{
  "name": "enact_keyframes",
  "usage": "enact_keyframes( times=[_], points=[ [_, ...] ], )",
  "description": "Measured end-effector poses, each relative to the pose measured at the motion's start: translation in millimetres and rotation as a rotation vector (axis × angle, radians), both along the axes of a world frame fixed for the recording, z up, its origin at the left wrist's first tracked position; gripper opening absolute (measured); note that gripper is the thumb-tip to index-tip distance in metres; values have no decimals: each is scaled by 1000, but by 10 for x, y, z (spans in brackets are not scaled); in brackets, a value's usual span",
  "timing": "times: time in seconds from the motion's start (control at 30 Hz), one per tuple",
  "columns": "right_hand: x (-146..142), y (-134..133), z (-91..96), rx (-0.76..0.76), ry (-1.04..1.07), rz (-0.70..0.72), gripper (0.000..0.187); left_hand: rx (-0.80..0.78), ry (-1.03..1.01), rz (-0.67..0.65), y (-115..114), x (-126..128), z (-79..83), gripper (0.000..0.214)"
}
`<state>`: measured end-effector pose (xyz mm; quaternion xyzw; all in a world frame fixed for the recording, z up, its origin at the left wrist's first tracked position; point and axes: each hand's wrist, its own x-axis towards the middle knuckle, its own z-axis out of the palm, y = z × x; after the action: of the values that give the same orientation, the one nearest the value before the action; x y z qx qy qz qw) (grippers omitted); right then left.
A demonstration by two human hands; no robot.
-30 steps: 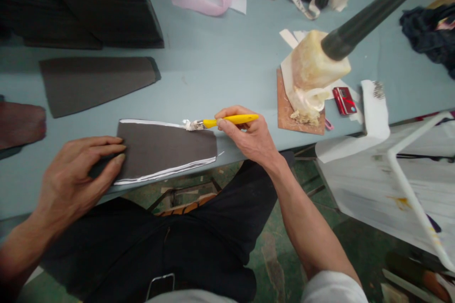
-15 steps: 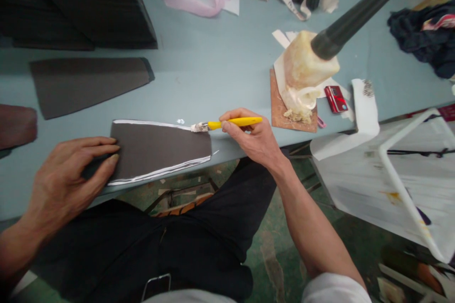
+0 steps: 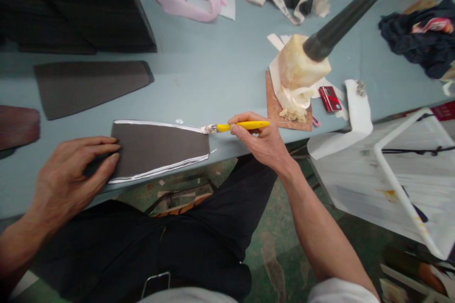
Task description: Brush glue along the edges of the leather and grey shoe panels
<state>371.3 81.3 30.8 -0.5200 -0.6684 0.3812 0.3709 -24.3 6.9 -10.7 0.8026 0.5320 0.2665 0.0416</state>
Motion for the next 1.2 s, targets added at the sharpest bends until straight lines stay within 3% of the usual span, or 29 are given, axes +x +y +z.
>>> enact_keyframes(
  times=[0.23, 0.47, 0.67, 0.87, 1.03, 1.2],
  points=[
    [98, -52, 58, 38, -22, -33, 32, 16, 27, 0, -12, -15, -6, 15],
    [133, -118, 72, 95, 120, -147, 33, -15, 15, 23, -6, -21, -19, 15],
    [-62, -102, -37, 59, 403, -239, 41, 22, 20, -10, -10, -29, -19, 15],
    [-347, -73, -102, 88, 638, -235, 37, -6, 7, -2, -16, -57, -6, 17],
    [-484, -140, -130, 200, 605, -222, 30, -97, -83, 37, -19, -107, 32, 15],
    [-447, -212, -222, 302, 467, -197, 27, -240, -244, 169, -21, -132, 64, 24]
  ],
)
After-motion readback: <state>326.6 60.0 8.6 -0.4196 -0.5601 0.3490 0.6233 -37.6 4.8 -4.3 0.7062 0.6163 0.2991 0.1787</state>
